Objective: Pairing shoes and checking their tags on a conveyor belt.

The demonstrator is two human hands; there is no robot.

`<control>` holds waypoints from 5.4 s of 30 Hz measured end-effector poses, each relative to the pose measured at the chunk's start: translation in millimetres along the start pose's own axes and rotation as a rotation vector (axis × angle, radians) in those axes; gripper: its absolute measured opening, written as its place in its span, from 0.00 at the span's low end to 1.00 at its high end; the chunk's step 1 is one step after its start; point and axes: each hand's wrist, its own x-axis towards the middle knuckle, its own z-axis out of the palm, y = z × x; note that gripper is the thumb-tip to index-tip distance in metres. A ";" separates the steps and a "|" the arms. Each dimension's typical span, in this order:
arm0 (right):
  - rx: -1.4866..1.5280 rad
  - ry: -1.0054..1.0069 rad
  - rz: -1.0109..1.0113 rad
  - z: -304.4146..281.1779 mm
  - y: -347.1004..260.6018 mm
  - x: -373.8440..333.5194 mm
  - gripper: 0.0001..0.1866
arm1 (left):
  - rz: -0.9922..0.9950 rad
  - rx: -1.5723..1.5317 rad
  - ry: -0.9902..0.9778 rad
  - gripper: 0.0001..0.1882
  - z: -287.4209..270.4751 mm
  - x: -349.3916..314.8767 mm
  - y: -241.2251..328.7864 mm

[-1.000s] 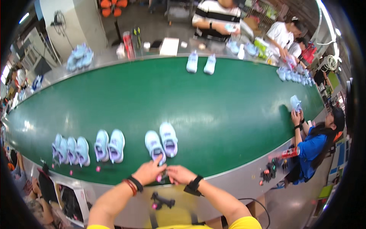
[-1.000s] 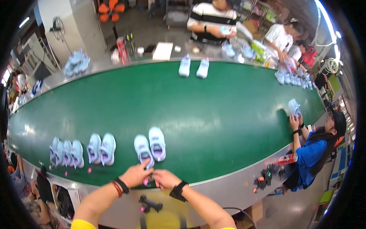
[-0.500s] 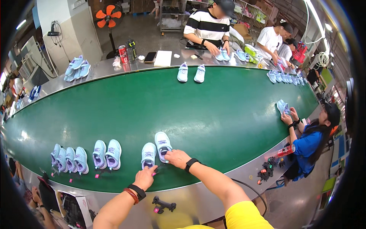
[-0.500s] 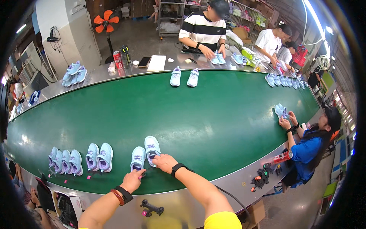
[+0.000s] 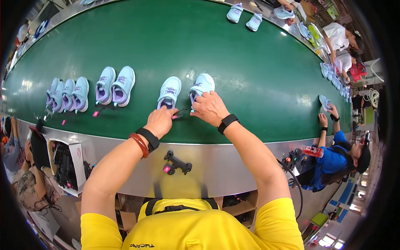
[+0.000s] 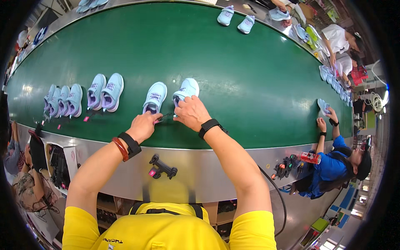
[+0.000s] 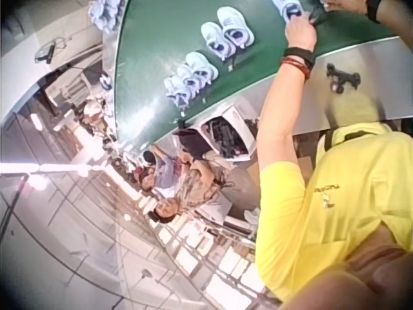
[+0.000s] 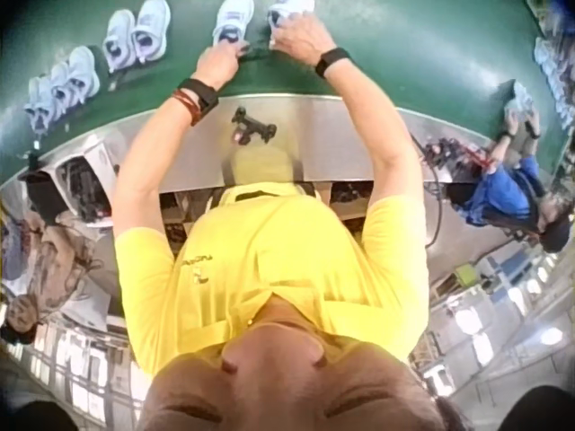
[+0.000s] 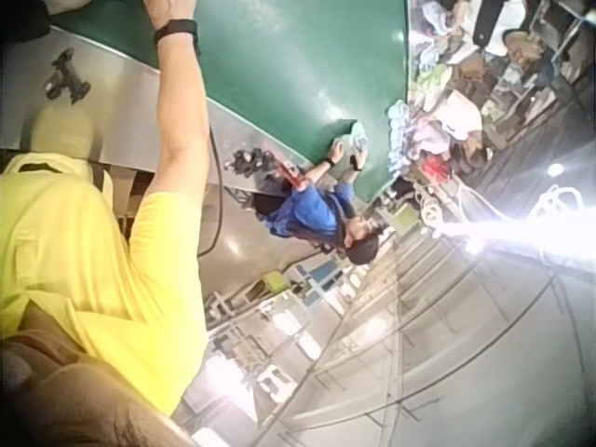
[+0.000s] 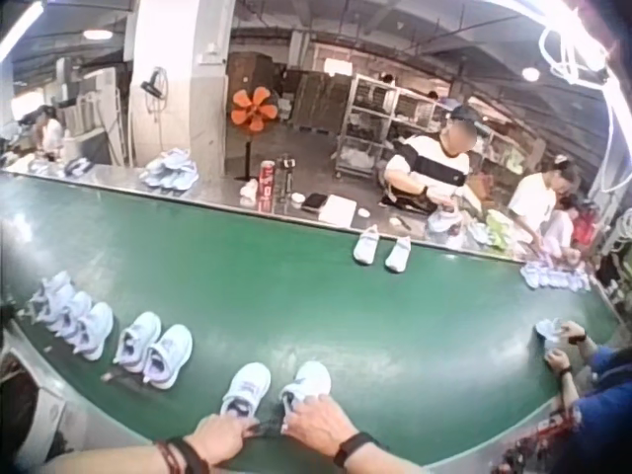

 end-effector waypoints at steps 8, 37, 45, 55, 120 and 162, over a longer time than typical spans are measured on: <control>-0.034 -0.051 0.022 2.2 -20.9 9.3 0.13 | 0.014 0.022 0.023 0.18 5.5 -11.1 -5.5; 1.522 0.325 0.374 -180.6 -88.5 -93.5 0.12 | -0.008 0.062 -0.088 0.40 -16.1 -54.3 -47.4; 1.684 1.152 -1.002 -285.4 -115.6 -98.1 0.23 | 0.127 0.115 0.255 0.34 -13.4 -85.9 26.0; 1.423 0.915 0.425 -220.8 22.6 -241.2 0.03 | 0.260 -0.077 0.209 0.30 53.0 -81.5 156.0; 0.216 0.312 0.661 14.5 -47.1 -73.8 0.16 | -0.012 -0.144 0.291 0.29 87.3 -172.0 30.1; 0.481 -0.046 0.264 41.2 -169.3 -147.8 0.27 | -0.152 -0.825 -0.073 0.29 129.1 -159.6 -6.7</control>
